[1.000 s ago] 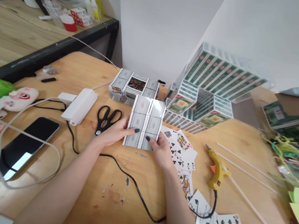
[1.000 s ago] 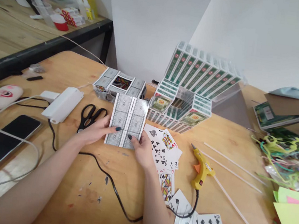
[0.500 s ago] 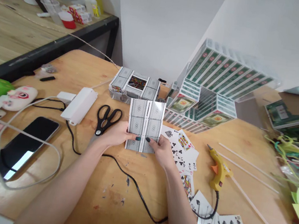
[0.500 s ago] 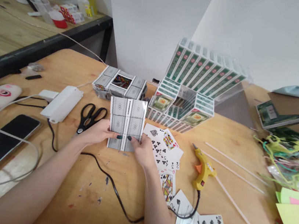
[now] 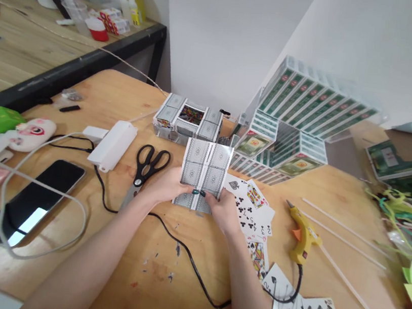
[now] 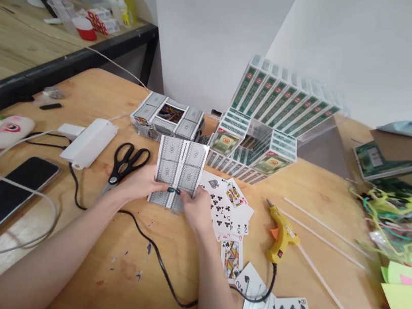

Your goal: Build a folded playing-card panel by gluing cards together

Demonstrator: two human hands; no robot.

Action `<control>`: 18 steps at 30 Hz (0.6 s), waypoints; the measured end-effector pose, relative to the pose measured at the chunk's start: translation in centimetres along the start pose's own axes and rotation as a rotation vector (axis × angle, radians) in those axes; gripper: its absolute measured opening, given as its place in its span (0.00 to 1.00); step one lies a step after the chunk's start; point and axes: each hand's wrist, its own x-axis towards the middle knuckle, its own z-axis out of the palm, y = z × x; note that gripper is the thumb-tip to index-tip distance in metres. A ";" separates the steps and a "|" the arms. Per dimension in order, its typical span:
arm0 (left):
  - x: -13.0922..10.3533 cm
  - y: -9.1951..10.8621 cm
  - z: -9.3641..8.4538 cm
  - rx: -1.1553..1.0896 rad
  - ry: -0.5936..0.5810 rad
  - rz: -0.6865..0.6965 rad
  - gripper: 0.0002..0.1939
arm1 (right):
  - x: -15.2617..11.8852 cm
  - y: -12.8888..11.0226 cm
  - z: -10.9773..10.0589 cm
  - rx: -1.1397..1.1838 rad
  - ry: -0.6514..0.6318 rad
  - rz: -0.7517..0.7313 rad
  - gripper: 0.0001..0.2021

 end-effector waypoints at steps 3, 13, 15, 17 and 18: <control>0.0 0.2 0.2 -0.137 0.004 0.006 0.24 | -0.2 -0.4 0.1 0.181 -0.063 -0.054 0.16; -0.7 0.2 0.9 -0.304 0.075 -0.043 0.20 | -0.5 -0.2 0.7 0.335 -0.114 -0.043 0.19; -0.7 0.2 1.1 -0.226 0.084 -0.008 0.21 | -0.6 -0.4 0.9 0.300 -0.108 -0.040 0.19; -0.6 0.1 1.2 -0.162 0.100 0.043 0.24 | -0.8 -0.6 1.0 0.276 -0.116 -0.036 0.18; -0.6 0.1 1.2 -0.140 0.109 0.062 0.25 | -0.8 -0.6 1.1 0.274 -0.122 -0.035 0.17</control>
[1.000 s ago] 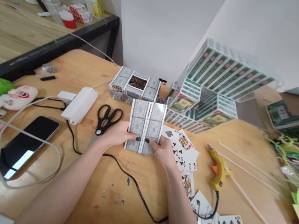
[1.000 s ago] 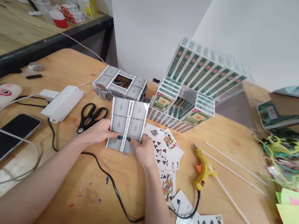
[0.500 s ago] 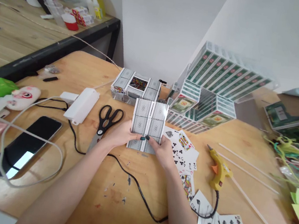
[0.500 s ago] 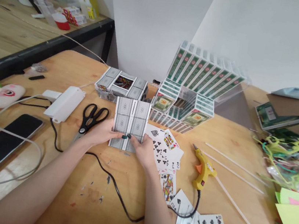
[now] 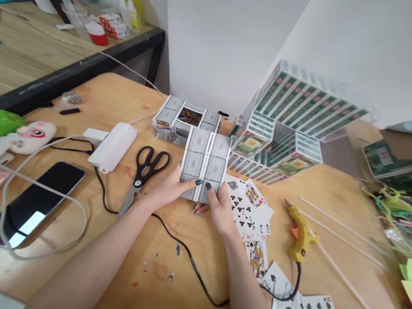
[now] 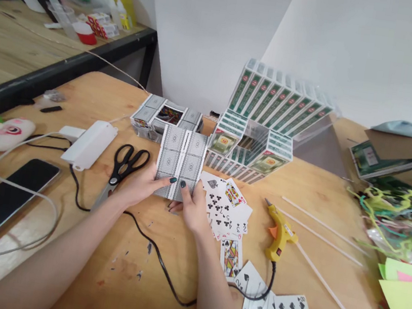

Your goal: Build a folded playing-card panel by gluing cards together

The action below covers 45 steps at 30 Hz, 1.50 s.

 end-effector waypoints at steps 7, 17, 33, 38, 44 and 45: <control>0.1 -0.1 0.1 0.079 -0.012 0.019 0.25 | 0.0 0.0 -0.1 0.008 -0.034 0.011 0.18; -0.2 0.3 0.4 0.118 0.043 0.018 0.26 | -0.3 -0.1 0.2 -0.065 -0.021 -0.034 0.15; 0.2 0.0 -0.8 -0.142 -0.029 0.048 0.26 | -0.8 -0.1 0.0 -0.136 -0.038 -0.056 0.17; 1.2 -0.8 -1.7 -0.199 0.175 0.027 0.21 | -0.9 0.1 -0.2 -0.167 -0.072 -0.059 0.16; 0.5 -0.3 -1.2 -0.040 -0.066 0.058 0.22 | -0.4 0.6 -0.3 -0.142 0.187 -0.225 0.16; 0.4 -0.2 -1.0 -0.005 -0.094 0.070 0.21 | -0.3 0.8 -0.3 -0.149 0.200 -0.238 0.17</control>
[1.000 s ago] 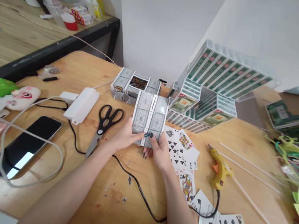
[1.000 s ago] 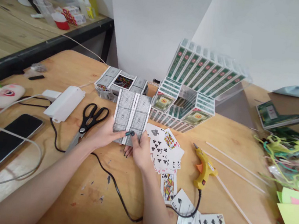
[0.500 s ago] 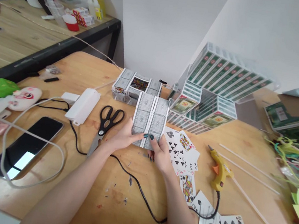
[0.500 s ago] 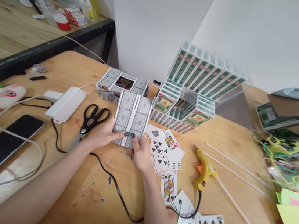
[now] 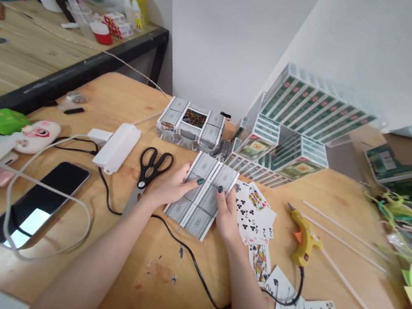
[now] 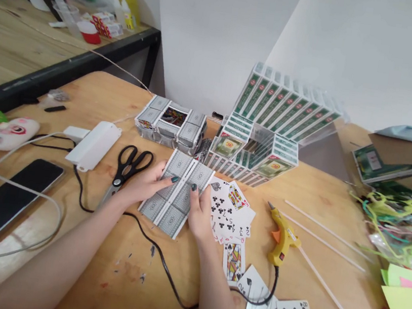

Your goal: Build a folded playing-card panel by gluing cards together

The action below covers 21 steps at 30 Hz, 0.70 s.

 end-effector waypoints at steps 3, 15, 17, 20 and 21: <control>-0.2 0.2 0.3 0.071 -0.026 0.023 0.19 | 0.2 0.5 -0.1 0.033 -0.038 0.002 0.21; -0.2 0.2 0.1 0.134 -0.063 -0.037 0.18 | 0.1 0.3 -0.5 0.023 -0.051 0.066 0.20; -0.1 0.2 0.3 0.092 -0.066 -0.037 0.20 | 0.2 0.2 -0.5 0.082 -0.045 0.093 0.18; 0.1 0.1 0.6 0.006 -0.023 -0.036 0.21 | 0.4 0.0 -0.7 0.207 -0.106 0.149 0.17; 0.2 0.0 0.6 -0.024 0.027 -0.034 0.20 | 0.4 -0.1 -0.7 0.240 -0.140 0.167 0.16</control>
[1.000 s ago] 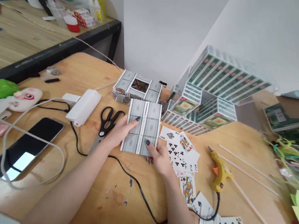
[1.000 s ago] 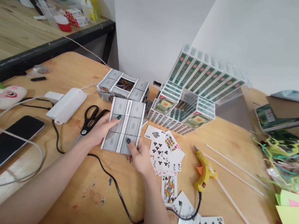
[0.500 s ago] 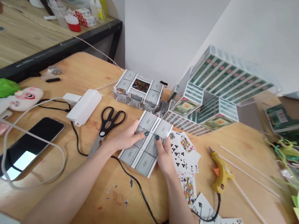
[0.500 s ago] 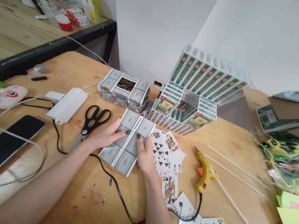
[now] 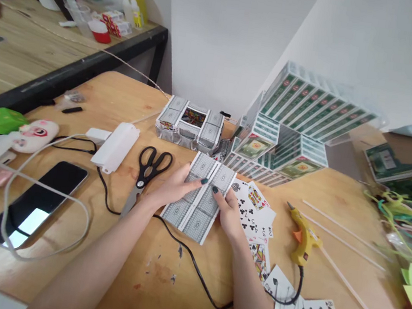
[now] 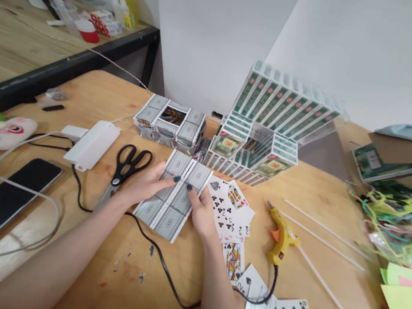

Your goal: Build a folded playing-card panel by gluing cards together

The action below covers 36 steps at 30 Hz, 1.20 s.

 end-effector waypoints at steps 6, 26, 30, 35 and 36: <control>0.4 -0.3 0.0 0.005 0.114 0.032 0.25 | 0.2 0.5 0.2 0.086 0.115 -0.028 0.26; 0.3 -0.6 0.8 0.322 0.117 0.063 0.10 | 0.5 0.7 0.2 -0.027 0.152 -0.107 0.21; 0.4 -0.5 0.8 0.318 0.078 0.073 0.08 | 0.6 0.6 0.1 0.026 0.186 -0.077 0.16; 0.6 -0.4 0.6 0.352 0.139 0.087 0.08 | 0.8 0.4 0.0 0.107 0.147 0.009 0.16; 0.7 -0.5 0.7 0.376 0.154 0.092 0.09 | 0.9 0.4 0.0 0.102 0.142 0.032 0.17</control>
